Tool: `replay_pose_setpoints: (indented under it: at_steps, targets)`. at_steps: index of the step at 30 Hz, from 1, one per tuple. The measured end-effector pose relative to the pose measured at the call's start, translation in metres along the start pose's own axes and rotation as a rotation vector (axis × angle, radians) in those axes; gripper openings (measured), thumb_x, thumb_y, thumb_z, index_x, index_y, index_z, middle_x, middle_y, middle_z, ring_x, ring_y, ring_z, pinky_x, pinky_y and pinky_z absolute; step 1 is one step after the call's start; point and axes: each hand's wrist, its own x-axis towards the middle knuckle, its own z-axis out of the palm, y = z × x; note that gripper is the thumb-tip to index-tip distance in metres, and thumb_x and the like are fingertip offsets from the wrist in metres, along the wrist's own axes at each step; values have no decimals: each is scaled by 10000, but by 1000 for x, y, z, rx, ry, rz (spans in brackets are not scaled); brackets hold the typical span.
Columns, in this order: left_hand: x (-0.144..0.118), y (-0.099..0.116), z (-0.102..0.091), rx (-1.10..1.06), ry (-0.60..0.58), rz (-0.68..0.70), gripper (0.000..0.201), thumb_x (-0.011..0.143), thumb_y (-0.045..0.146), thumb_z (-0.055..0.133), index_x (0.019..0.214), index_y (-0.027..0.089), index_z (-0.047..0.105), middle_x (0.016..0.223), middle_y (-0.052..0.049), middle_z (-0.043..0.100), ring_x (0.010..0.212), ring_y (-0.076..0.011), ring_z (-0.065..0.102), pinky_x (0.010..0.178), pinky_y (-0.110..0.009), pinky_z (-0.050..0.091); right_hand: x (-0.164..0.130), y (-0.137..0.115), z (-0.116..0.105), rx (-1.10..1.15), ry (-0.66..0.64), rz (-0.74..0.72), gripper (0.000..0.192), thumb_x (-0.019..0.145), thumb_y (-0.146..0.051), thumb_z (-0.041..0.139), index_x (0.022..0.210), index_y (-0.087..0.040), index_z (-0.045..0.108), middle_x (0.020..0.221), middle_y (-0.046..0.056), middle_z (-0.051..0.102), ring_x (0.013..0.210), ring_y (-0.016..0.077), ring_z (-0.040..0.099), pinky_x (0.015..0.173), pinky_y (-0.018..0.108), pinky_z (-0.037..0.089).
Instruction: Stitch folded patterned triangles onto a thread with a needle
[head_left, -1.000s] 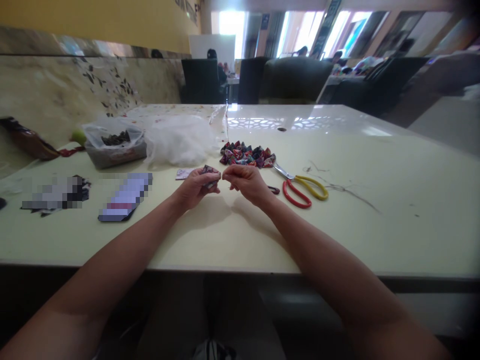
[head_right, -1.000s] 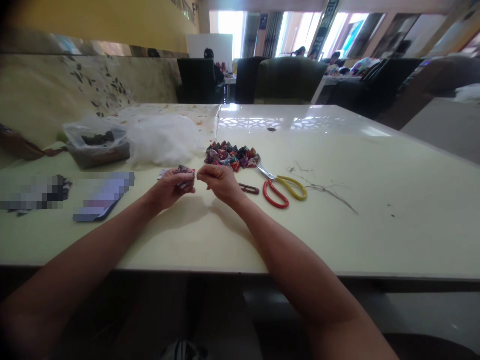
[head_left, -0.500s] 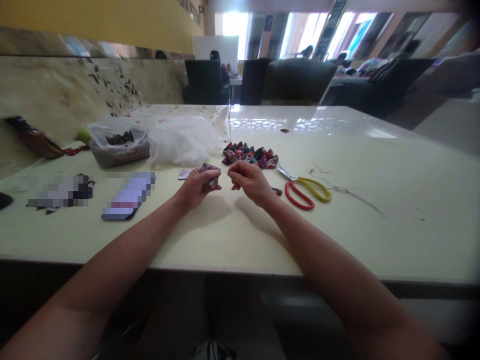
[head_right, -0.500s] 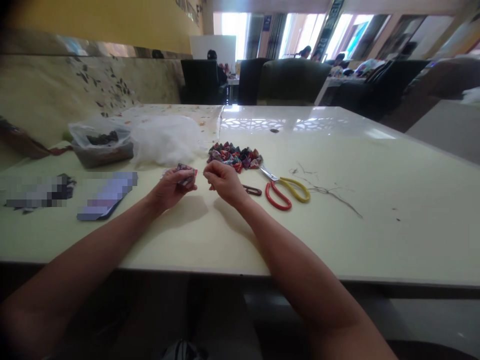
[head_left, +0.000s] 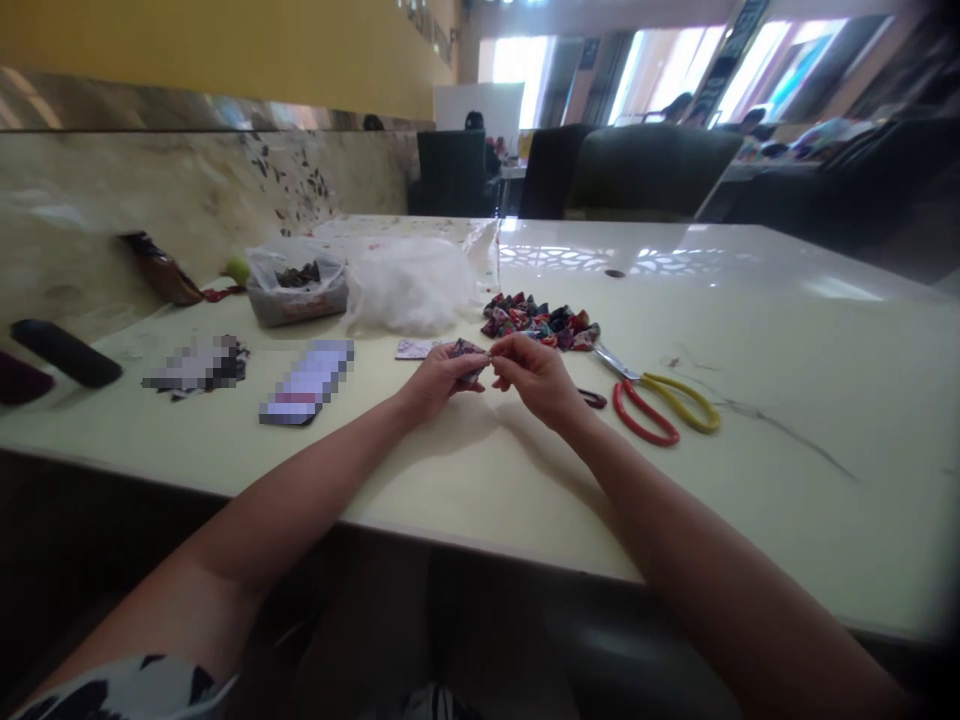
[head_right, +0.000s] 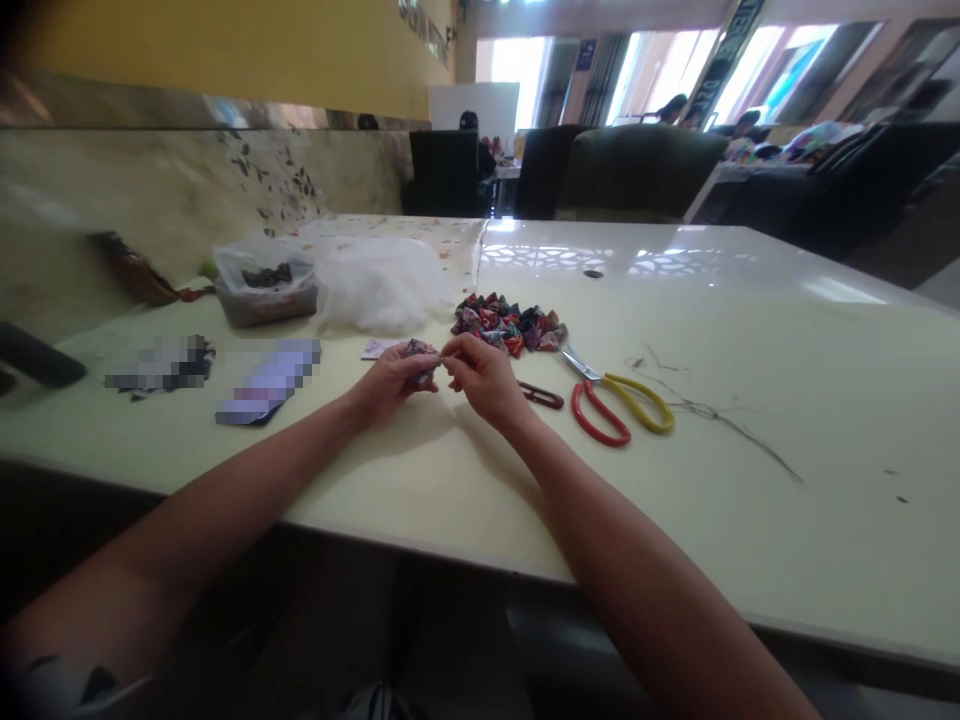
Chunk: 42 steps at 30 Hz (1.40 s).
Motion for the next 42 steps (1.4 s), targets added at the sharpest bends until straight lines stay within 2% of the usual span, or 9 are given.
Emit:
replay_pose_setpoints:
  at_steps: [4,9,14,21,24,29,33,39,42]
  targets:
    - [3,-4,-2,70,27,41,303,728,378,826,817,150,646,711,24,633,637,-88,592,682,-267,535,-1,3,1,8,28,0,238,880,-384,719,962,-223,563,694,-49,659,542,116,635,560,282,547]
    - [4,-8,-1,60,3,46,265,763,346,809,830,155,639,718,5,669,661,-113,638,689,-282,530,-2,3,2,-18,10,-19,314,860,-433,775,905,-223,545,682,-45,647,548,129,646,556,288,544]
    - [3,-9,0,106,-67,45,225,820,329,769,868,139,658,730,-41,715,706,-137,679,707,-289,533,-4,3,2,-63,25,-46,281,868,-400,755,850,-227,534,665,-50,606,545,133,639,534,281,525]
    - [6,-11,0,184,-109,121,200,804,283,778,778,140,639,745,-35,697,666,-102,627,637,-242,508,-6,1,-3,-279,-29,-84,151,923,-344,648,875,-232,559,664,-19,652,512,138,606,527,277,485]
    - [7,-13,0,236,-88,140,188,806,249,762,735,141,626,684,-4,638,617,-84,569,607,-233,502,-4,-2,-5,-399,-42,-124,105,919,-294,616,848,-226,580,667,-10,643,536,142,591,563,282,458]
    - [5,-11,3,242,4,131,128,790,170,749,772,147,624,667,27,588,598,-80,552,576,-220,496,-3,-3,-6,-502,49,-266,148,899,-254,642,758,-214,623,810,44,643,748,188,604,699,320,461]
    - [1,-5,6,249,-56,135,84,820,189,710,803,146,640,630,8,623,555,-84,553,504,-199,426,-4,-6,-2,-498,82,-342,179,921,-211,606,746,-224,571,865,63,648,819,210,608,754,349,470]
    - [2,-6,5,274,-82,145,132,763,187,720,726,163,596,606,9,630,539,-90,571,516,-210,446,-9,-19,4,-541,64,-452,249,958,-187,530,718,-241,494,815,75,657,828,227,594,776,377,459]
    - [4,-11,2,264,-78,124,200,729,254,771,721,164,593,598,17,610,540,-92,562,527,-219,451,-11,-25,9,-460,62,-407,228,967,-232,550,740,-240,524,852,76,688,850,226,618,808,389,489]
